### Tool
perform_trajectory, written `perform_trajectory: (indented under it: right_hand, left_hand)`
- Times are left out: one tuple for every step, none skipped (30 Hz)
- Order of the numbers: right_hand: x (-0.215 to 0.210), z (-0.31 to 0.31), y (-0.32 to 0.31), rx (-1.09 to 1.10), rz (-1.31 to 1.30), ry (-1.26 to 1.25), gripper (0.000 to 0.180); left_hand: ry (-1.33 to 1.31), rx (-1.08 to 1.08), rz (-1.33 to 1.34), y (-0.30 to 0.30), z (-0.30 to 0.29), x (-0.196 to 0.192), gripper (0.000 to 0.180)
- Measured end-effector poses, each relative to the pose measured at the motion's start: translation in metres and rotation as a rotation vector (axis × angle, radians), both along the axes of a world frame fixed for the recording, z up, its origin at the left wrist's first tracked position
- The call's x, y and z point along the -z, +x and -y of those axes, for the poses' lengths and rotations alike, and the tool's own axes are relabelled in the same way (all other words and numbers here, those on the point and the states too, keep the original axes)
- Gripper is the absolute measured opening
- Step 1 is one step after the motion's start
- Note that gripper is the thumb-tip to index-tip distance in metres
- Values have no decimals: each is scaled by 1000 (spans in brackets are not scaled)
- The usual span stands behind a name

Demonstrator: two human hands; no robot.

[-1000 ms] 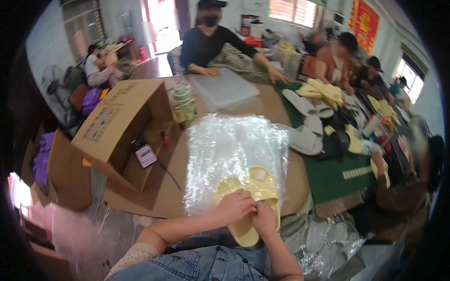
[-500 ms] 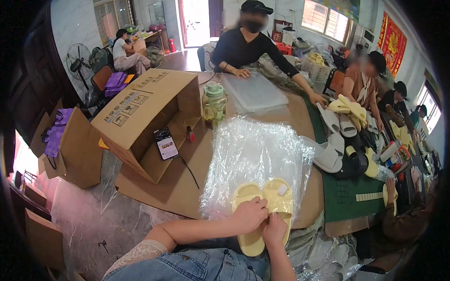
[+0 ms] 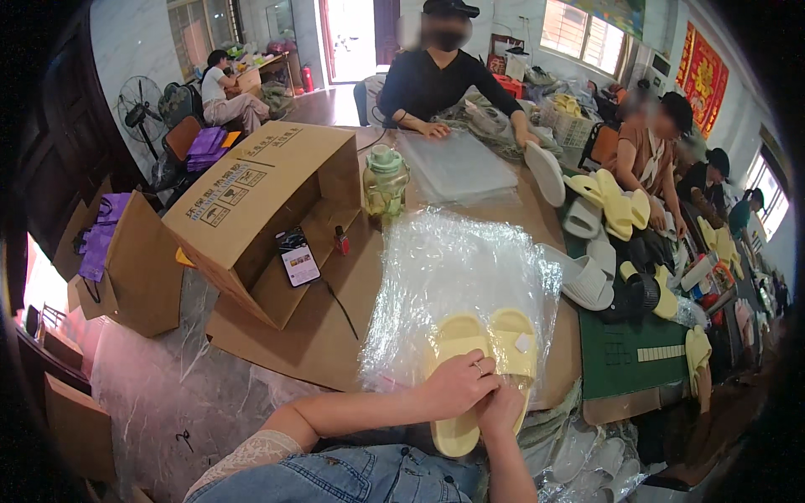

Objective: The person wraps pairs of yellow, pink, and white plastic slippers in bubble wrap. They pick up a pair, place it on a sheet of bubble wrap, fold the wrap around the slippers, and then place the wrapped bundle into a large green sack. The process is repeated for multiple pairs of slippers.

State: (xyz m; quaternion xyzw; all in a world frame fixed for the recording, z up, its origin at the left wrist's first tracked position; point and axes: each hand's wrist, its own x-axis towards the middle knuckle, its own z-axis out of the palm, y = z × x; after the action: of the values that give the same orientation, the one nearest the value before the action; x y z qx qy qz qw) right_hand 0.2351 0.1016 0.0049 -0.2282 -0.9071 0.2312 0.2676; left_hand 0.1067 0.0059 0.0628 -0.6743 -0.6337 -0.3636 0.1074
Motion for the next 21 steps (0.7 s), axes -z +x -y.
perform_trajectory:
  right_hand:
    - [-17,5,-5,-2,-26,16,22]
    - [-26,8,-8,-3,-51,31,22]
    - [-17,7,-9,-20,-35,22,21]
    - [-1,5,-10,-23,-19,17,19]
    - [14,1,-14,-34,-4,10,18]
    - [27,-6,-18,-38,-56,-49,18]
    - [40,-15,-23,-46,-108,-108,18]
    - [26,-17,-28,-6,-42,-123,20]
    - [12,-18,-35,29,26,-135,22]
    - [-23,-9,-54,116,211,-106,25]
    - [-37,-6,-66,126,186,-138,27]
    - [-46,-4,-75,137,159,-171,30]
    - [-48,-5,-82,121,95,-130,28]
    - [-45,-7,-91,101,28,-87,26]
    - [-45,-10,-100,130,45,-74,27]
    - [-46,-14,-110,161,63,-56,27]
    - [-43,-20,-118,186,80,-40,27]
    - [-34,-28,-124,212,85,-35,28]
    - [-22,-37,-131,231,88,-34,29]
    - [-17,-42,-135,247,96,-32,30]
    - [-13,-43,-136,266,122,-39,30]
  left_hand:
    - [-5,-2,8,-1,1,0,18]
    - [-2,17,16,0,2,0,18]
    - [0,36,25,1,2,1,18]
    - [6,69,34,3,1,0,18]
    - [26,86,64,4,2,-2,17]
    - [46,124,97,6,1,-4,16]
    - [64,158,131,9,0,-6,15]
    - [41,152,158,11,4,-10,15]
    - [18,149,186,12,12,-15,15]
    - [-8,147,212,13,18,-18,15]
    - [-22,152,235,13,22,-18,15]
    - [-39,159,256,12,26,-18,15]
    - [-55,170,276,12,28,-21,15]
    - [-47,186,314,12,31,-27,14]
    - [-67,217,362,13,33,-29,13]
    - [-84,249,410,13,34,-31,12]
    - [-103,275,457,12,35,-33,12]
    - [-84,275,428,10,36,-35,12]
    - [-66,268,396,7,37,-39,12]
    - [-46,258,370,2,39,-40,12]
    - [-60,244,365,-3,39,-40,11]
